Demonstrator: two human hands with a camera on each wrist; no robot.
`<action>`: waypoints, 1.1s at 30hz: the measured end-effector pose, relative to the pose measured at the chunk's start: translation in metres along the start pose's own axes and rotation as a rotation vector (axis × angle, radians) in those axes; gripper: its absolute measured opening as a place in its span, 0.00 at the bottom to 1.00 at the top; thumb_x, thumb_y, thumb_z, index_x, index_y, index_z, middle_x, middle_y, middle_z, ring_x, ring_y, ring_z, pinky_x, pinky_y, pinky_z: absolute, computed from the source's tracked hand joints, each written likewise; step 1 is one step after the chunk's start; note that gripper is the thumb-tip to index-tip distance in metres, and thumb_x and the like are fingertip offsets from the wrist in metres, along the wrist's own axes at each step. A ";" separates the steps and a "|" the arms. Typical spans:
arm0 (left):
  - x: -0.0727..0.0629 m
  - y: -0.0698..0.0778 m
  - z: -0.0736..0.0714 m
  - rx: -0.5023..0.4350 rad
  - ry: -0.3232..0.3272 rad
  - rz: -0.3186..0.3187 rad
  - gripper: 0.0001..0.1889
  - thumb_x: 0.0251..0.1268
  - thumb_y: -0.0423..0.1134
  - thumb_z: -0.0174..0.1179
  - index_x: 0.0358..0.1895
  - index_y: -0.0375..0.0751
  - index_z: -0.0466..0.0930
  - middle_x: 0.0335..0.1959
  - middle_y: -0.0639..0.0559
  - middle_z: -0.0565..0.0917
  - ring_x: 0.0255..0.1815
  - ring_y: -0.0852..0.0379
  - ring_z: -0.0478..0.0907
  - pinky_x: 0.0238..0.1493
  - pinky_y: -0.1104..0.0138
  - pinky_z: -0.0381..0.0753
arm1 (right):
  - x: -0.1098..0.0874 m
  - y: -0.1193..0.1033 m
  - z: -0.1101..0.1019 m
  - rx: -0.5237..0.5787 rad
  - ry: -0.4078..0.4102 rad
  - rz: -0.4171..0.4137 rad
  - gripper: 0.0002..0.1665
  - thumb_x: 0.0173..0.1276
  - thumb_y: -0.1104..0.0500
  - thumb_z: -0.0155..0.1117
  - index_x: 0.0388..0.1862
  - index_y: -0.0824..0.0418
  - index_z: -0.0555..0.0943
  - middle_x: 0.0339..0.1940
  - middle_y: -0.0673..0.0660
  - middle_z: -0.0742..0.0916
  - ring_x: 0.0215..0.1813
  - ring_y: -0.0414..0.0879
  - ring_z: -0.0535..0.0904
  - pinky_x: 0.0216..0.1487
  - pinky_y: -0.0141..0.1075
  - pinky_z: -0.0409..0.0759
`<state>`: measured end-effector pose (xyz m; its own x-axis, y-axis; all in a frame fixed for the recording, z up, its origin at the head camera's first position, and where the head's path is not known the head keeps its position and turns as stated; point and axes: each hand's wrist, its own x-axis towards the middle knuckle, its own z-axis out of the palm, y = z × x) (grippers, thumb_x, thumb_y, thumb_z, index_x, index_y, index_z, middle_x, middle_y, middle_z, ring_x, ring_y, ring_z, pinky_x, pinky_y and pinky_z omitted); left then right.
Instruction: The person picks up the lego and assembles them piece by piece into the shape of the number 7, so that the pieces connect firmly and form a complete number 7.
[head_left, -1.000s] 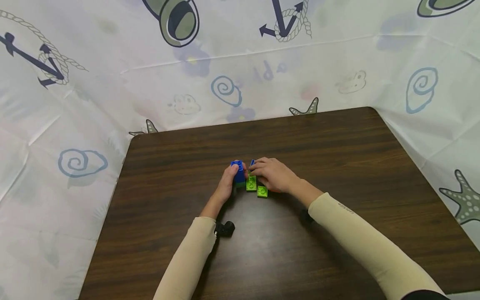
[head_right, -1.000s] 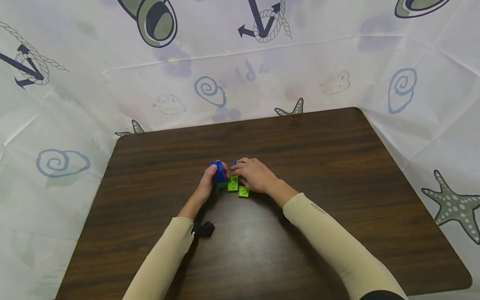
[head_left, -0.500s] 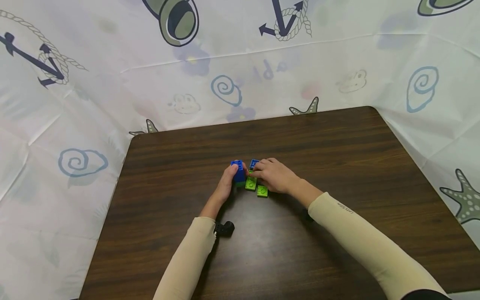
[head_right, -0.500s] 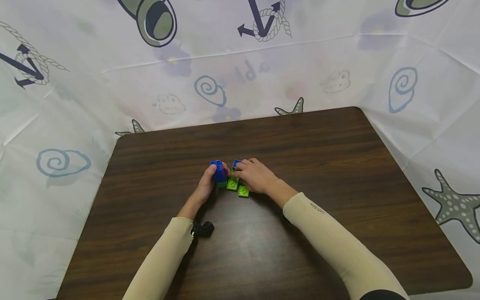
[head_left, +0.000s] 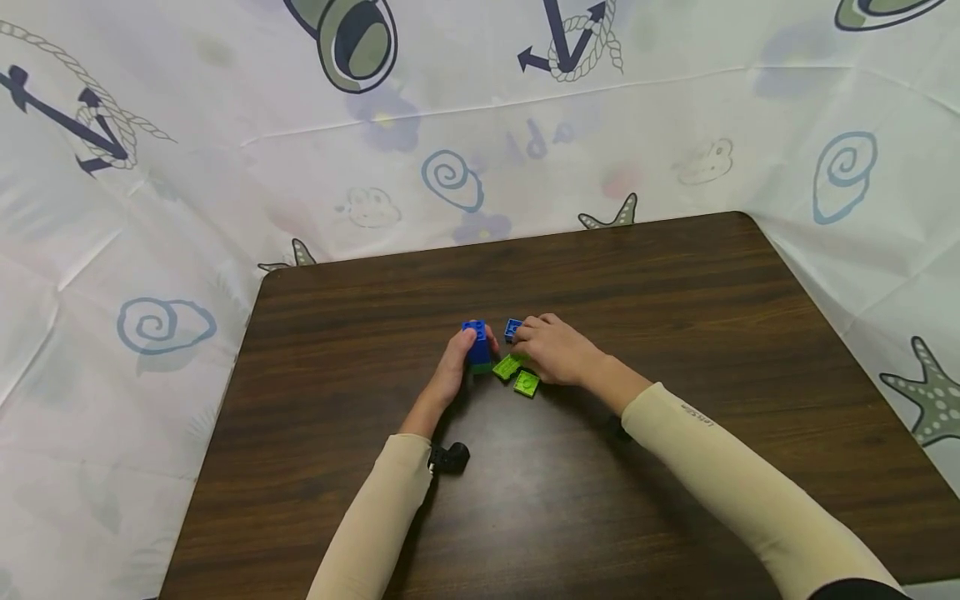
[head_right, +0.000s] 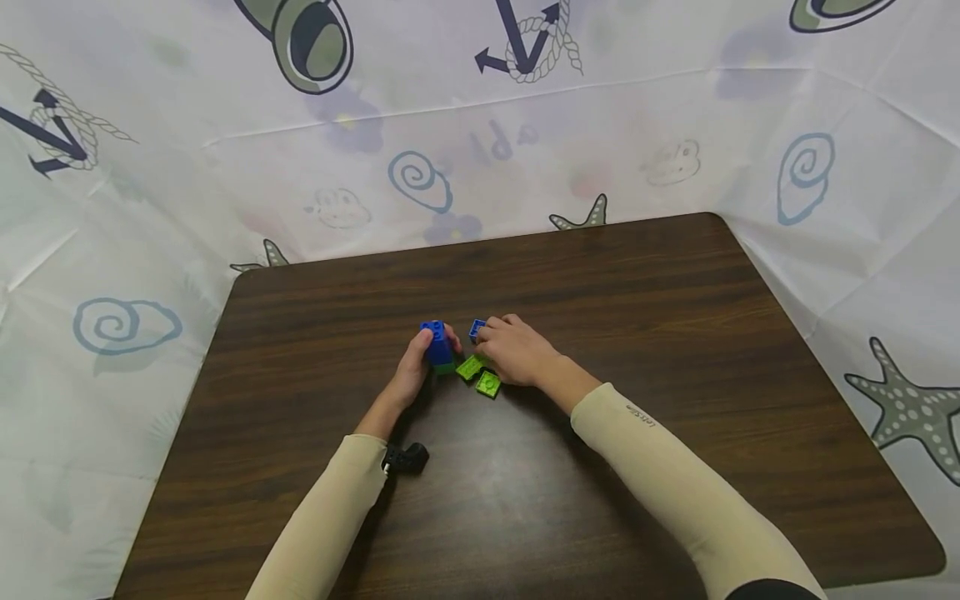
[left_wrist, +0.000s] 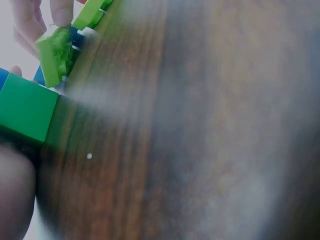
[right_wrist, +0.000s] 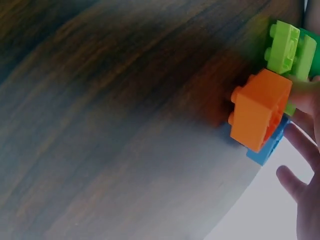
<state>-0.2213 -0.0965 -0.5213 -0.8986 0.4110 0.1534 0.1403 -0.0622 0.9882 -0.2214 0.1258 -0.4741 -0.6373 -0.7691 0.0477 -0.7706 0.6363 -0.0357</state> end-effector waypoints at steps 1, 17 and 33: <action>0.000 -0.001 0.000 0.004 0.004 0.006 0.29 0.78 0.53 0.33 0.51 0.24 0.70 0.46 0.25 0.75 0.49 0.33 0.72 0.50 0.66 0.73 | -0.001 0.000 -0.001 0.006 -0.001 -0.001 0.13 0.69 0.56 0.65 0.51 0.54 0.86 0.49 0.50 0.85 0.54 0.48 0.75 0.61 0.49 0.70; -0.008 0.032 0.006 -0.034 -0.036 -0.003 0.24 0.79 0.39 0.29 0.53 0.15 0.64 0.47 0.15 0.68 0.51 0.21 0.64 0.51 0.64 0.73 | -0.010 0.008 -0.017 0.850 0.112 0.370 0.21 0.79 0.63 0.46 0.63 0.55 0.79 0.52 0.58 0.82 0.29 0.53 0.79 0.29 0.39 0.75; -0.009 0.030 0.005 -0.013 -0.023 -0.022 0.26 0.79 0.42 0.30 0.55 0.17 0.64 0.47 0.18 0.71 0.51 0.23 0.67 0.50 0.66 0.73 | -0.006 0.011 -0.024 1.572 0.134 0.527 0.34 0.70 0.66 0.63 0.73 0.62 0.67 0.60 0.74 0.76 0.52 0.58 0.79 0.61 0.54 0.72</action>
<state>-0.2071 -0.0970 -0.4926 -0.8914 0.4336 0.1321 0.1153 -0.0650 0.9912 -0.2259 0.1383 -0.4513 -0.8708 -0.4406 -0.2182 0.2107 0.0666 -0.9753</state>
